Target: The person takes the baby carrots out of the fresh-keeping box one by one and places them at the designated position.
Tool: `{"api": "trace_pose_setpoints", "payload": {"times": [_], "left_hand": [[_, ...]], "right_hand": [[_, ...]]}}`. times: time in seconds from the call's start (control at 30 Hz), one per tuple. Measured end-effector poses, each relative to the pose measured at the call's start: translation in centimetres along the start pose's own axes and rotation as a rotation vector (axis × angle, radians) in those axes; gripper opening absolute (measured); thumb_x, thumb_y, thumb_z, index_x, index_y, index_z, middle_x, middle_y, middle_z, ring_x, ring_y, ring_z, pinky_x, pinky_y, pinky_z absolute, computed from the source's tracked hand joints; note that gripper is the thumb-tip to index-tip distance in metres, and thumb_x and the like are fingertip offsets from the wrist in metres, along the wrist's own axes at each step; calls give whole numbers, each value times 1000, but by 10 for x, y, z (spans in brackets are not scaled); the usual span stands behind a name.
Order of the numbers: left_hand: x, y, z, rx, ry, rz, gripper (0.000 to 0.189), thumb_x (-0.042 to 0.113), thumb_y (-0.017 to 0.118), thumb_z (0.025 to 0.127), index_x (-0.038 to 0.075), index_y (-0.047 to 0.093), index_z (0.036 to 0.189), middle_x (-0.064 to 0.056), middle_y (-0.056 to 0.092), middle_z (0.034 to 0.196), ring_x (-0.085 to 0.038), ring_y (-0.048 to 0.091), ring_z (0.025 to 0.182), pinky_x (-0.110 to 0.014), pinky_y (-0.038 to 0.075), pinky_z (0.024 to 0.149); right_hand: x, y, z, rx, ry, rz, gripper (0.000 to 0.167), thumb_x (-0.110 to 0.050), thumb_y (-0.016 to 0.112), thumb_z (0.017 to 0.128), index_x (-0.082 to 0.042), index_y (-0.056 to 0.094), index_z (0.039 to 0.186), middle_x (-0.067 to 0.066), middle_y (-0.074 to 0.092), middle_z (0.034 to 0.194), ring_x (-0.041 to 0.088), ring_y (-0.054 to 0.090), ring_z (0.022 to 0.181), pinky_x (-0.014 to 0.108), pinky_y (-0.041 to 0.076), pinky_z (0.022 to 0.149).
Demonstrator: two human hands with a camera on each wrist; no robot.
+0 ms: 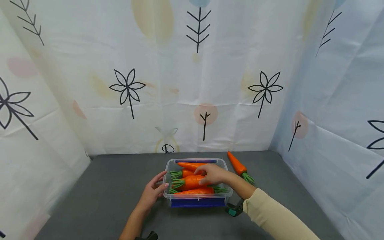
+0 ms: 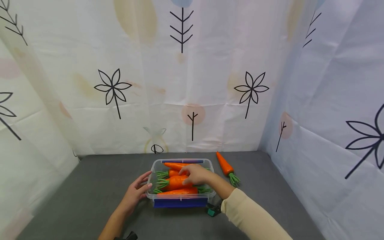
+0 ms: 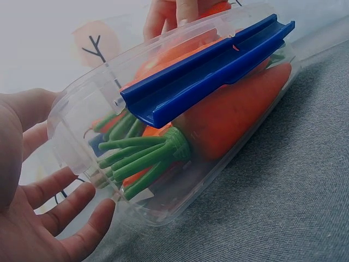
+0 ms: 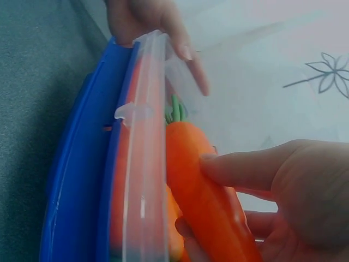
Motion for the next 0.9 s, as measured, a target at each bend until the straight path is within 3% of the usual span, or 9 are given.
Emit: {"api": "trace_pose_setpoints", "payload": {"times": [0.1,0.37,0.7,0.9], "left_hand": [[0,0,0,4,-8,1,52,17,64,95,15,48,144,-22,45,138,-30,57,109,-38,54,79],[-1,1,0,15,-21,5,51,17,62,96,17,48,144,-20,46,138,-31,57,108,-41,54,81],[0,0,0,13,-23,10,51,19,63,95,18,48,144,-20,45,139,-32,56,110,-42,54,82],[0,0,-1,10,-24,12,51,21,63,95,20,49,144,-19,44,140,-32,56,110,-41,54,83]], "right_hand": [[1,-5,-6,18,26,38,36,-14,74,87,-8,66,122,8,63,117,27,58,105,46,48,89],[8,-19,-23,89,-5,59,36,-15,72,89,-12,64,124,6,63,116,29,58,106,43,51,84],[24,-33,-45,244,-8,153,38,-18,70,91,-11,61,128,11,62,112,24,59,91,34,52,70],[36,-36,-54,341,-30,162,38,-17,69,92,-9,61,128,13,62,113,26,60,92,36,51,71]]}}
Point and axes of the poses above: each hand's wrist, its own z-axis towards the middle knuckle, its own y-axis out of the palm, x = y × z, the point moved 1 cm from there along z, towards the middle knuckle
